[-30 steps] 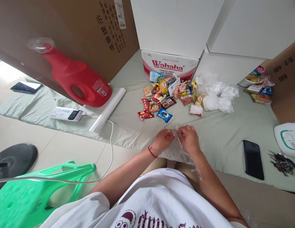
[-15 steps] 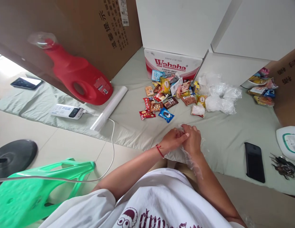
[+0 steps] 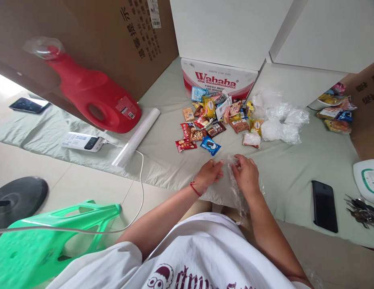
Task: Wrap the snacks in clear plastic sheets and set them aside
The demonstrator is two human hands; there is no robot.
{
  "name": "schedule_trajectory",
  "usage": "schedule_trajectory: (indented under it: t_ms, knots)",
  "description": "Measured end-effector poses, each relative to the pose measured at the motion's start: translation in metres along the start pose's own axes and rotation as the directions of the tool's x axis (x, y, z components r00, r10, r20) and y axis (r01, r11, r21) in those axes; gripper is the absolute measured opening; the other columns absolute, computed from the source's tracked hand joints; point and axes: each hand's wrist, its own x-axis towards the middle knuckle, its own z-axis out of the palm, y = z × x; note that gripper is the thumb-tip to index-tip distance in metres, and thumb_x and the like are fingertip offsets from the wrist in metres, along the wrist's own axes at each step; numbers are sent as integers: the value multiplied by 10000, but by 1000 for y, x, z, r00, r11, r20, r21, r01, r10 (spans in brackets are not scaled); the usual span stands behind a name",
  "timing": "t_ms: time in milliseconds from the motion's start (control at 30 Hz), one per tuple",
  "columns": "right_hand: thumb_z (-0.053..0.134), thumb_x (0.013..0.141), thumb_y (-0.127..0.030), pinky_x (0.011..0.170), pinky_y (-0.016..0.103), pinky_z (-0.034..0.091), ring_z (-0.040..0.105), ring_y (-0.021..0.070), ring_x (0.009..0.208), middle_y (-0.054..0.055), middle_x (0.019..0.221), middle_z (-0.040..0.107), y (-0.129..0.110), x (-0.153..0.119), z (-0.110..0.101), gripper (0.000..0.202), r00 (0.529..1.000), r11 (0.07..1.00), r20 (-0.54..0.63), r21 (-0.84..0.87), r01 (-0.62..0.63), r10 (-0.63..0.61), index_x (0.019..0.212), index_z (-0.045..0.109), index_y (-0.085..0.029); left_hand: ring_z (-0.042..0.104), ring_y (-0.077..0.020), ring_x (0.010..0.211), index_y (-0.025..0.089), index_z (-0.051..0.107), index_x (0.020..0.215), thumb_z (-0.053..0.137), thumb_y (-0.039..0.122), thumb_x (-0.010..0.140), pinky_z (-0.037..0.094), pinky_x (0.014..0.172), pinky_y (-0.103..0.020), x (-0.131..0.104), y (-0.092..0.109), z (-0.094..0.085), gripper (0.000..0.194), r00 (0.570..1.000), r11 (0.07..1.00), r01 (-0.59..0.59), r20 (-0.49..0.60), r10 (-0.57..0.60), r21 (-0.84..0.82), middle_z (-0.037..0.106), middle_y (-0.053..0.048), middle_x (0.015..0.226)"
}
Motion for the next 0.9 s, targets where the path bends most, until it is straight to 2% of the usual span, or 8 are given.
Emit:
schedule_trajectory:
  t_ms: [133, 267, 367, 533, 667, 767, 833, 900]
  knots:
    - [586, 940, -208, 849, 401, 401, 583, 299, 985, 138, 1003, 731, -21, -5, 3, 346, 1000, 985, -1, -171, 31, -31, 1272, 675, -160, 528, -142, 720, 199, 526, 769, 793, 494, 789, 428, 652, -262, 2, -1, 11, 398, 983, 939, -181, 10, 186, 294, 591, 6, 741]
    - [618, 916, -210, 874, 409, 411, 589, 293, 980, 126, 962, 728, -24, -5, 7, 392, 999, 995, 27, -93, 23, -20, 1303, 670, -171, 454, -109, 654, 204, 475, 700, 715, 295, 832, 411, 618, -235, 7, -6, 13, 289, 976, 952, -219, 29, 218, 216, 505, 41, 682]
    - [688, 874, -331, 857, 379, 453, 605, 243, 890, 66, 887, 708, -8, -1, 3, 374, 998, 982, 47, 179, -52, 45, 1220, 708, -190, 540, -121, 697, 208, 486, 737, 688, 223, 831, 477, 624, -227, 9, -5, 0, 223, 992, 992, -124, -5, 124, 11, 554, 28, 730]
    - [744, 807, -542, 741, 300, 485, 587, 156, 733, 33, 829, 707, 31, 3, -23, 381, 971, 796, 108, 556, -238, 215, 946, 756, -188, 679, -145, 751, 215, 497, 826, 739, 234, 838, 601, 710, -288, 7, 4, -37, 243, 1000, 979, -7, -5, 6, -205, 655, 12, 773]
    - [822, 690, -618, 621, 266, 473, 532, 127, 654, 9, 748, 661, 51, 4, -40, 486, 931, 699, 38, 649, -300, 364, 871, 725, -177, 714, -143, 695, 214, 475, 855, 717, 245, 872, 619, 689, -297, 8, 11, -59, 245, 998, 969, -12, -57, -2, -245, 656, 29, 745]
    - [838, 627, -666, 481, 242, 378, 457, 112, 556, -36, 640, 560, 66, 3, -43, 564, 892, 641, 61, 674, -367, 447, 868, 683, -180, 704, -131, 636, 211, 470, 870, 669, 232, 903, 608, 647, -281, 11, 14, -67, 203, 993, 981, -51, -114, 30, -187, 648, 37, 739]
    - [817, 629, -684, 452, 245, 329, 422, 109, 520, -45, 614, 526, 76, 2, -44, 579, 873, 649, 82, 636, -417, 481, 878, 670, -182, 684, -122, 585, 210, 478, 877, 629, 228, 926, 581, 599, -260, 13, 14, -68, 160, 985, 995, -63, -166, 50, -76, 636, 42, 720]
    - [767, 689, -670, 486, 269, 367, 441, 123, 534, -16, 654, 560, 83, 1, -47, 534, 878, 736, 54, 522, -431, 476, 885, 680, -181, 661, -120, 541, 210, 489, 862, 594, 229, 944, 545, 553, -240, 18, 11, -68, 135, 974, 997, -71, -212, 78, 40, 606, 49, 667]
